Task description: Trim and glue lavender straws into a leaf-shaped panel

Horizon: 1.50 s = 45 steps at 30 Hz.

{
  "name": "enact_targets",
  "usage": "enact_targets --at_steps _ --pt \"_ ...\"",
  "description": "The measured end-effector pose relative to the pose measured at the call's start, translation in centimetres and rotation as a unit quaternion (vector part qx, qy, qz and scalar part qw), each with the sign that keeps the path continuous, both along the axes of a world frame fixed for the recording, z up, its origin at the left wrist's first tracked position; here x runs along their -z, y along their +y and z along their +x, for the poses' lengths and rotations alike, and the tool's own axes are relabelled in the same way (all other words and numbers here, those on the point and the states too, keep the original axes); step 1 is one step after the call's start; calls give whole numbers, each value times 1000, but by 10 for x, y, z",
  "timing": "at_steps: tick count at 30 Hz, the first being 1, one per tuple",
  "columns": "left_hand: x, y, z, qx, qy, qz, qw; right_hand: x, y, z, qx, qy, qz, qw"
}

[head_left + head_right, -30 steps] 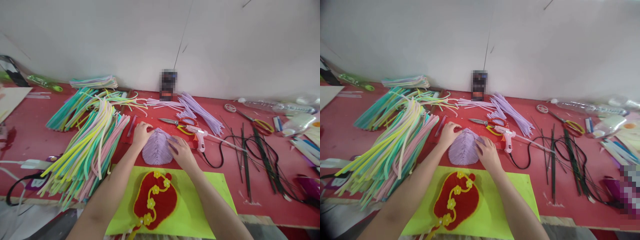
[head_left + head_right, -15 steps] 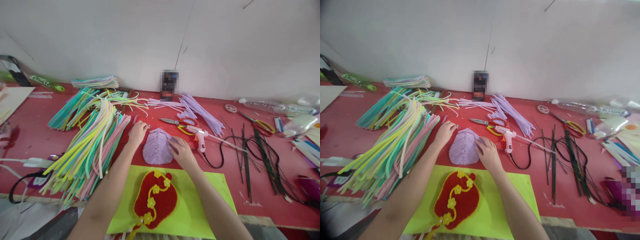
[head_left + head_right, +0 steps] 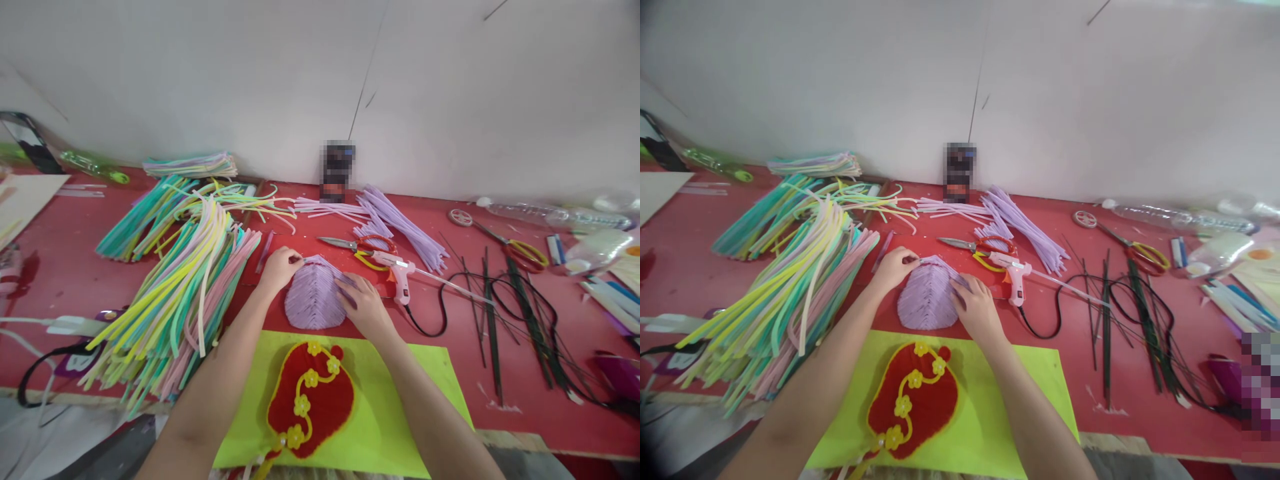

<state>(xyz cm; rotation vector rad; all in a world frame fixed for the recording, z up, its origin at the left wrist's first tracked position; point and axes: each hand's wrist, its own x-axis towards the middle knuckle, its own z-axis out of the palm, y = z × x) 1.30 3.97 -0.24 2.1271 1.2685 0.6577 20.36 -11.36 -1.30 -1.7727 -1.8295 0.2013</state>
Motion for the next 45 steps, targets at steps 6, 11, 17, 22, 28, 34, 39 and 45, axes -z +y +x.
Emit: enact_targets --at_steps 6,11,17,22,28,34,39,45 --pt "-4 -2 4 -15 -49 -2 999 -1 -1 -1 2 -4 -1 1000" --pt "-7 -5 9 -13 -67 -12 998 -2 -1 -1 0 -2 1 1000" --pt "-9 -8 10 34 -74 -35 996 0 0 0 2 -2 2 1000" --pt "-12 -12 10 99 -72 -52 991 1 -1 0 3 -1 1 1000" --pt "-13 -13 9 113 -64 -21 991 0 -1 0 0 -3 -1 1000" --pt "-9 -13 8 130 -38 20 991 0 -1 0 2 -9 -5 1000" --pt "-9 -12 9 122 -28 50 991 1 -1 0 2 -10 -2 1000" --pt "-9 -11 9 131 -32 51 990 0 -1 0 2 -14 -3 1000"
